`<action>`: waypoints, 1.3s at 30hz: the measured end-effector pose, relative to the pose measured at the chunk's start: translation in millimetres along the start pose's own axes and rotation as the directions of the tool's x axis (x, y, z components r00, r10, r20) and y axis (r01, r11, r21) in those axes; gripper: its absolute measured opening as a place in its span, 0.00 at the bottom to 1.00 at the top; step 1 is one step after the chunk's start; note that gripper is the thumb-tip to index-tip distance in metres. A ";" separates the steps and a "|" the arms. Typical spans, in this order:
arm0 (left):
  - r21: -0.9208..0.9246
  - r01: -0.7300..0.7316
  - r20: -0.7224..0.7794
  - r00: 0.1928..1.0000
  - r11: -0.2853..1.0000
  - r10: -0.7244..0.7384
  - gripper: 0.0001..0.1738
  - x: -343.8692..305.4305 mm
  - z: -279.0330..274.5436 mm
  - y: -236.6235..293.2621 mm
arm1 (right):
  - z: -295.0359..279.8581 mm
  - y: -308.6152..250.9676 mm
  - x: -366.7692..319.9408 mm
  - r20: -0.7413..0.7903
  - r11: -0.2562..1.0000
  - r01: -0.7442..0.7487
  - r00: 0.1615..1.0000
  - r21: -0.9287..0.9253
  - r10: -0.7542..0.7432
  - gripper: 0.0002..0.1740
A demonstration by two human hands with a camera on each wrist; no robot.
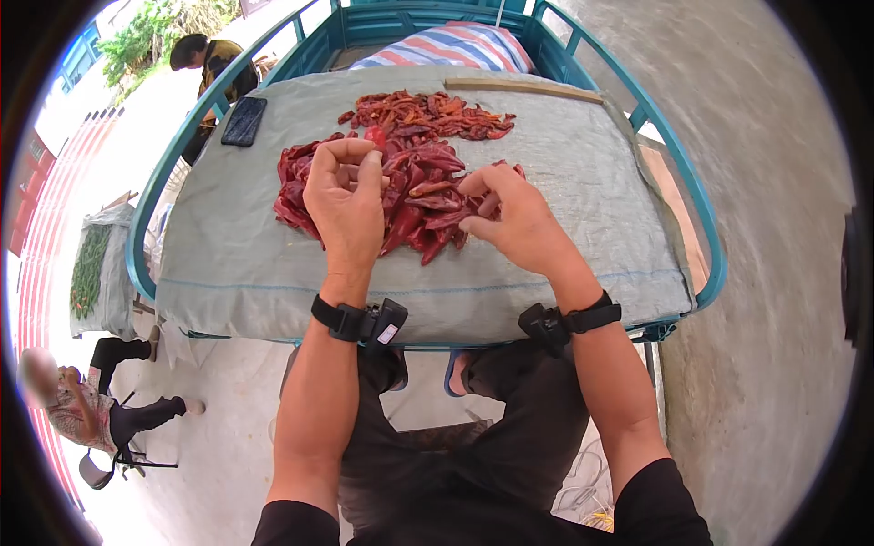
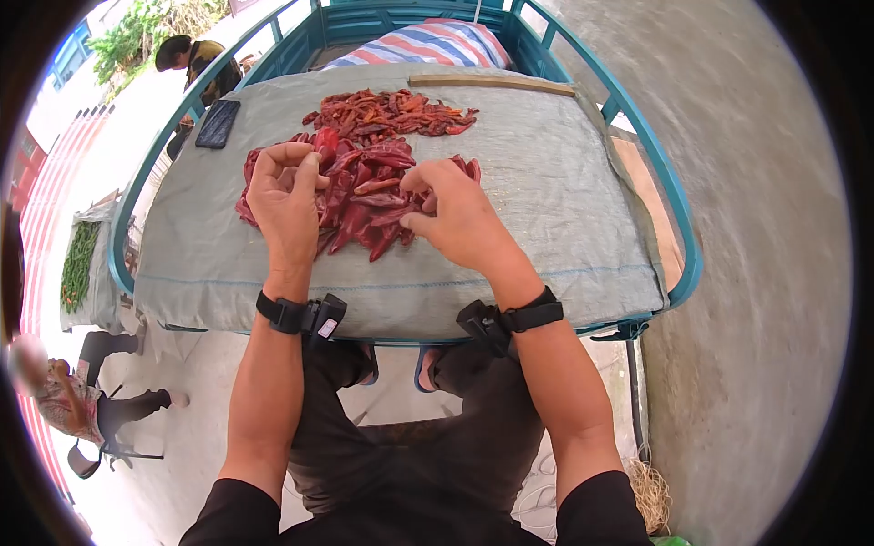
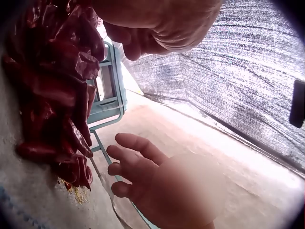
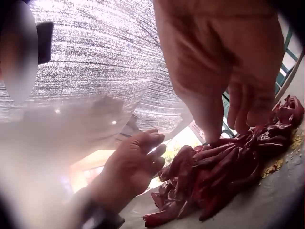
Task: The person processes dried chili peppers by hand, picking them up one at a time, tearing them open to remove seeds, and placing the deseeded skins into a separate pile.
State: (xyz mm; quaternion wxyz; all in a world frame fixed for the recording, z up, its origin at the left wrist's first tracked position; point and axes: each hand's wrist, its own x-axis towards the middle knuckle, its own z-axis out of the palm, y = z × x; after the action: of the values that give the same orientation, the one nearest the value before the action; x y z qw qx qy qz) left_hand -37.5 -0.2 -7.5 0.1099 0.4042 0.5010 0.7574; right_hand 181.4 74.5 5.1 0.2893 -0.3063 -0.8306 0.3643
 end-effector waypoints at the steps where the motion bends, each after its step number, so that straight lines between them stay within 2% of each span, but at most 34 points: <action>1: -0.001 -0.001 0.003 1.000 1.000 0.001 0.05 0.2 -0.2 0.4 | 3.6 -1.9 0.8 0.011 0.995 0.041 0.999 -0.089 -0.041 0.24; 2: -0.003 -0.004 0.005 1.000 1.000 0.004 0.05 0.6 -0.1 0.8 | 7.5 -3.1 1.9 0.025 0.981 0.084 0.996 -0.177 -0.081 0.26; 5: -0.008 0.013 0.009 1.000 1.000 -0.013 0.05 0.6 0.1 2.6 | 26.1 4.3 3.4 -0.032 0.955 0.077 0.995 -0.287 -0.089 0.29; 10: 0.019 0.033 0.021 0.999 0.999 -0.033 0.05 -0.9 1.8 1.1 | 40.2 13.9 7.3 -0.081 0.937 0.064 0.992 -0.345 -0.098 0.26; 14: 0.018 0.033 0.045 0.998 0.999 -0.034 0.04 -2.1 3.5 1.1 | 40.3 25.4 7.5 -0.137 0.924 0.099 0.978 -0.368 -0.160 0.23; 17: 0.017 0.041 0.057 0.997 0.999 -0.042 0.04 -1.7 3.9 -0.5 | 35.4 35.3 7.2 -0.284 0.959 0.129 0.937 -0.253 -0.201 0.20; 20: 0.007 0.058 0.061 0.996 0.998 -0.058 0.04 -1.8 4.6 0.9 | 19.6 33.1 5.8 -0.367 1.000 -0.012 0.930 0.001 0.011 0.18; 21: 0.013 0.061 0.065 0.996 0.998 -0.061 0.04 -1.6 4.4 0.0 | 12.1 32.9 5.8 -0.417 0.997 -0.044 0.909 -0.060 0.015 0.17; 24: 0.026 0.071 0.083 0.994 0.997 -0.073 0.05 -3.1 4.6 -3.8 | -4.4 39.4 5.9 -0.514 0.994 -0.107 0.852 0.020 0.102 0.17; 31: 0.059 0.073 0.090 0.993 0.996 -0.078 0.05 -4.6 6.3 -3.6 | -20.6 64.2 4.6 -0.610 0.991 -0.105 0.792 -0.085 0.032 0.17; 34: 0.044 0.065 0.083 0.994 0.997 -0.068 0.05 -4.3 7.5 -3.7 | -23.8 69.7 3.5 -0.597 0.947 -0.253 0.798 -0.199 0.088 0.17; 37: 0.033 0.068 0.082 0.994 0.997 -0.071 0.05 -4.3 7.9 -2.9 | -22.3 71.3 1.9 -0.608 0.933 -0.233 0.793 -0.274 0.019 0.17; 39: 0.038 0.064 0.084 0.994 0.997 -0.067 0.05 -5.0 8.8 -2.7 | -19.4 69.4 2.9 -0.592 0.943 -0.210 0.806 -0.258 0.018 0.19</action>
State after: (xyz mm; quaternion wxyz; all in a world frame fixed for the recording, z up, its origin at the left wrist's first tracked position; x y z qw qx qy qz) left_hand -28.6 4.1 -10.8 0.1490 0.4212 0.5220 0.7265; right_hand 213.9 123.0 -37.4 0.4545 -0.4945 -0.7286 0.1345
